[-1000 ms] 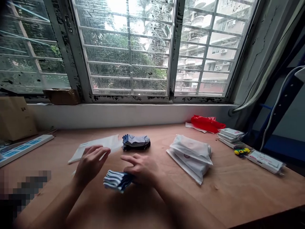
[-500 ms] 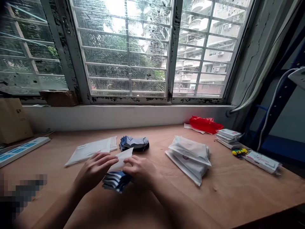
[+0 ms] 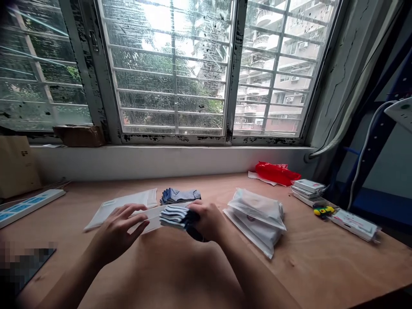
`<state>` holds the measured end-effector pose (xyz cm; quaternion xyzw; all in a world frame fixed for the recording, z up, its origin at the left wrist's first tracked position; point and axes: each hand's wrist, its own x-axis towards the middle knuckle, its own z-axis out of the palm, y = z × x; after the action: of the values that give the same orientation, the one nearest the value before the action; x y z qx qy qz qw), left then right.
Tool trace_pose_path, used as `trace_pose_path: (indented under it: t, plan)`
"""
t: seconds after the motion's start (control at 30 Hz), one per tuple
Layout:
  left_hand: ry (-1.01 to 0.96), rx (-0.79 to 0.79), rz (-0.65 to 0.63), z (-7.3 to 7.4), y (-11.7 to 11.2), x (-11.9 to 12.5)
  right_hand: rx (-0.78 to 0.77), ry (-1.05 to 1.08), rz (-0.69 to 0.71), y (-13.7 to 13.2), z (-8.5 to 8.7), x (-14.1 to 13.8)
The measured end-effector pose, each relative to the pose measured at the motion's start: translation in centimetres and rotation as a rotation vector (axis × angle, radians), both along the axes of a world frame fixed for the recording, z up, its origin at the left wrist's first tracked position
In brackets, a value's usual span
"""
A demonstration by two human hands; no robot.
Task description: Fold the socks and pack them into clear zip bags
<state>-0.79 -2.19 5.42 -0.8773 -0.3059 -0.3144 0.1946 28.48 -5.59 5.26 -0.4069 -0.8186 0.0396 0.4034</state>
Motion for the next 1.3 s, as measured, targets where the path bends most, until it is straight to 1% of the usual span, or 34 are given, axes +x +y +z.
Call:
trace_pose_path:
  t: [0.1,0.17,0.23,0.3,0.37,0.47,0.57,0.63,0.67,0.73,0.8,0.87,0.93,1.0,1.07,1.13,1.2,1.27,1.3]
  plan:
    - [-0.068,-0.014,-0.069,0.3,-0.3,0.2,-0.162,0.078,0.089,0.0,2.0,0.8]
    - [-0.120,-0.073,-0.110,0.4,-0.6,0.5,-0.271,0.142,0.181,0.1,3.8,1.2]
    - [-0.175,-0.154,-0.145,0.4,-1.0,0.9,-0.358,0.255,0.227,0.2,5.9,1.5]
    - [-0.234,-0.221,-0.183,0.3,-1.3,1.3,-0.354,0.398,0.218,0.4,7.9,1.4]
    - [-0.293,-0.270,-0.232,0.4,-1.7,1.6,-0.282,0.511,0.180,0.5,9.6,1.1]
    - [-0.369,-0.341,-0.327,0.6,-2.1,1.9,-0.173,0.594,0.136,0.6,11.1,0.3]
    - [-0.447,-0.468,-0.444,1.4,-2.3,2.4,-0.127,0.576,0.127,0.9,11.4,-0.1]
    - [-0.467,-0.613,-0.510,2.2,-2.2,2.9,-0.100,0.552,0.110,1.2,11.2,0.0]
    - [-0.452,-0.691,-0.513,2.6,-2.0,3.2,-0.084,0.549,0.096,1.5,11.1,0.2]
    - [-0.352,-0.819,-0.461,3.7,-1.7,4.1,-0.048,0.571,0.068,1.9,10.9,0.5]
    - [-0.214,-0.880,-0.397,4.9,-1.2,5.1,-0.016,0.615,0.059,2.3,10.8,0.8]
    - [-0.105,-0.887,-0.401,6.0,-0.6,6.1,0.019,0.645,0.070,2.5,10.6,0.8]
    - [-0.049,-0.873,-0.432,7.1,0.0,7.1,0.048,0.651,0.095,2.7,10.3,0.7]
    - [-0.033,-0.856,-0.460,8.0,0.5,7.9,0.048,0.647,0.129,2.9,9.9,0.5]
    - [-0.063,-0.842,-0.485,8.7,0.7,8.4,0.018,0.634,0.176,2.9,9.7,0.4]
    - [-0.109,-0.817,-0.471,9.1,0.9,8.6,-0.025,0.612,0.242,2.9,9.6,0.4]
    - [-0.119,-0.781,-0.408,9.2,0.9,8.4,-0.081,0.576,0.300,2.9,9.6,0.6]
    - [-0.116,-0.742,-0.367,9.2,0.9,8.0,-0.171,0.507,0.316,2.9,9.7,0.9]
    - [-0.121,-0.727,-0.376,9.2,0.9,7.8,-0.227,0.456,0.306,2.9,9.7,1.2]
